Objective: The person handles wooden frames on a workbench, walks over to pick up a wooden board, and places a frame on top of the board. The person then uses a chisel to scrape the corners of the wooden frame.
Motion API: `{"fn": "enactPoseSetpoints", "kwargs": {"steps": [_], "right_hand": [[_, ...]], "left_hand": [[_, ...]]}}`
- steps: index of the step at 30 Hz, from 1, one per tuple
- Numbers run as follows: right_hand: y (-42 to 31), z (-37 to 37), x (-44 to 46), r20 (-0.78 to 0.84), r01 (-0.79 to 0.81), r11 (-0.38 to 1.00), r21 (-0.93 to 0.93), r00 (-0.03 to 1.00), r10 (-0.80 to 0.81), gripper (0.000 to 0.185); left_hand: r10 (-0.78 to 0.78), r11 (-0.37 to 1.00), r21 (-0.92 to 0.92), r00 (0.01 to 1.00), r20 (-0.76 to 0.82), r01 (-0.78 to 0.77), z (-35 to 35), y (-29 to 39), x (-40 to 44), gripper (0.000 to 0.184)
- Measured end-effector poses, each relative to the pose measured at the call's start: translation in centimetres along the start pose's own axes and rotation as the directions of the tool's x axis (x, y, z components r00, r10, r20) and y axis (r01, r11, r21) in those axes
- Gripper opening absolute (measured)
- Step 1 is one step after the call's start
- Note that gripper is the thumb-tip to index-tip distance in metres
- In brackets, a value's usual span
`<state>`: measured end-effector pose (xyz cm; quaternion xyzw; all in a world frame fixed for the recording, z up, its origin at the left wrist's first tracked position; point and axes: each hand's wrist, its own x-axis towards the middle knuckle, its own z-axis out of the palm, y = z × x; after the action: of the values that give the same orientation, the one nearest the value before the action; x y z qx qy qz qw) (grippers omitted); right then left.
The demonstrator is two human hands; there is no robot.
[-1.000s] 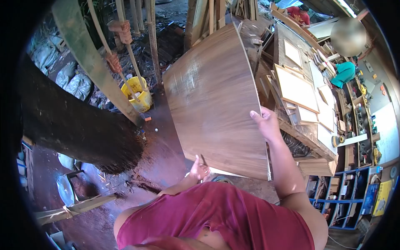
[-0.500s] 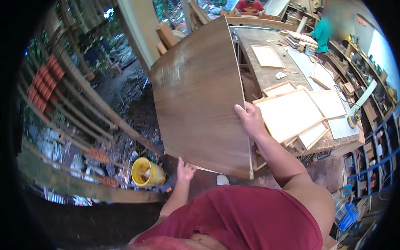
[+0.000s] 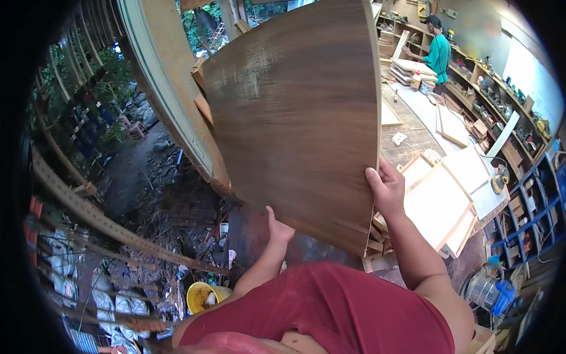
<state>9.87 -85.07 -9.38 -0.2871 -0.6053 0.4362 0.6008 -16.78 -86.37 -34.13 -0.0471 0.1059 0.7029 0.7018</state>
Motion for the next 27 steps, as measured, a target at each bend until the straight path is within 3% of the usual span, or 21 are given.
{"fn": "enactPoseSetpoints", "kwargs": {"steps": [2, 3, 7, 9, 10, 12, 14, 15, 17, 19, 22, 24, 27], "right_hand": [[1.6, 1.6, 0.9, -0.061, 0.043, 0.979, -0.2, 0.997, -0.056, 0.036], [1.8, 2.6, 2.2, -0.069, 0.05, 0.976, -0.214, 0.995, -0.066, 0.036], [3.7, 5.0, 6.0, -0.142, 0.022, 0.966, -0.259, 0.988, -0.061, 0.036], [5.0, 5.3, 8.4, -0.23, 0.116, 0.982, -0.147, 0.962, -0.148, 0.038], [5.9, 5.0, 9.2, -0.269, 0.101, 0.984, -0.149, 0.953, -0.139, 0.038], [8.2, 3.4, 12.0, -0.299, 0.015, 0.98, 0.197, 0.953, 0.045, 0.045], [10.6, 3.0, 15.7, -0.436, -0.006, 0.971, 0.238, 0.893, 0.112, 0.056], [12.4, 2.5, 17.7, -0.493, 0.016, 0.988, 0.155, 0.868, 0.063, 0.063], [14.9, 1.4, 21.5, -0.486, 0.006, 0.948, 0.318, 0.86, 0.157, 0.062], [20.0, -0.7, 25.3, -0.501, 0.022, 0.914, 0.406, 0.841, 0.202, 0.056], [27.0, -3.4, 29.9, -0.473, 0.017, 0.858, 0.514, 0.84, 0.266, 0.046], [29.8, -4.0, 31.7, -0.439, -0.071, 0.804, 0.59, 0.808, 0.394, 0.042], [34.2, -4.6, 35.2, -0.378, -0.165, 0.701, 0.694, 0.745, 0.55, 0.035]], "left_hand": [[-0.03, 0.998, 0.043, 0.997, -0.074, 0.033, 1.1, 1.8, 3.3, 0.075], [-0.04, 0.995, 0.088, 0.988, -0.148, 0.053, 1.9, 2.8, 5.3, 0.074], [-0.094, 0.992, 0.076, 0.99, -0.102, 0.102, 4.3, 6.9, 12.3, 0.074], [-0.096, 0.993, 0.067, 0.995, 0.008, 0.096, 5.8, 8.7, 15.9, 0.073], [-0.127, 0.988, 0.091, 0.992, -0.009, 0.127, 6.1, 9.6, 17.5, 0.073], [-0.018, 0.973, 0.23, 1.0, -0.008, 0.02, 7.6, 11.6, 22.2, 0.075], [-0.04, 0.98, 0.197, 0.966, 0.256, -0.012, 10.4, 13.4, 25.3, 0.071], [-0.036, 0.975, 0.22, 0.971, 0.237, -0.017, 12.2, 14.1, 26.5, 0.068], [0.009, 0.974, 0.217, 0.976, 0.217, -0.057, 13.9, 15.8, 29.5, 0.061], [-0.071, 0.949, 0.308, 0.909, 0.41, -0.065, 15.9, 16.5, 30.9, 0.064], [-0.147, 0.871, 0.489, 0.928, 0.342, -0.043, 16.5, 17.4, 32.0, 0.062], [-0.064, 0.706, 0.696, 0.966, 0.251, -0.134, 15.7, 17.5, 34.7, 0.06], [-0.068, 0.712, 0.696, 0.977, 0.2, -0.093, 18.5, 17.7, 36.9, 0.056]]}}
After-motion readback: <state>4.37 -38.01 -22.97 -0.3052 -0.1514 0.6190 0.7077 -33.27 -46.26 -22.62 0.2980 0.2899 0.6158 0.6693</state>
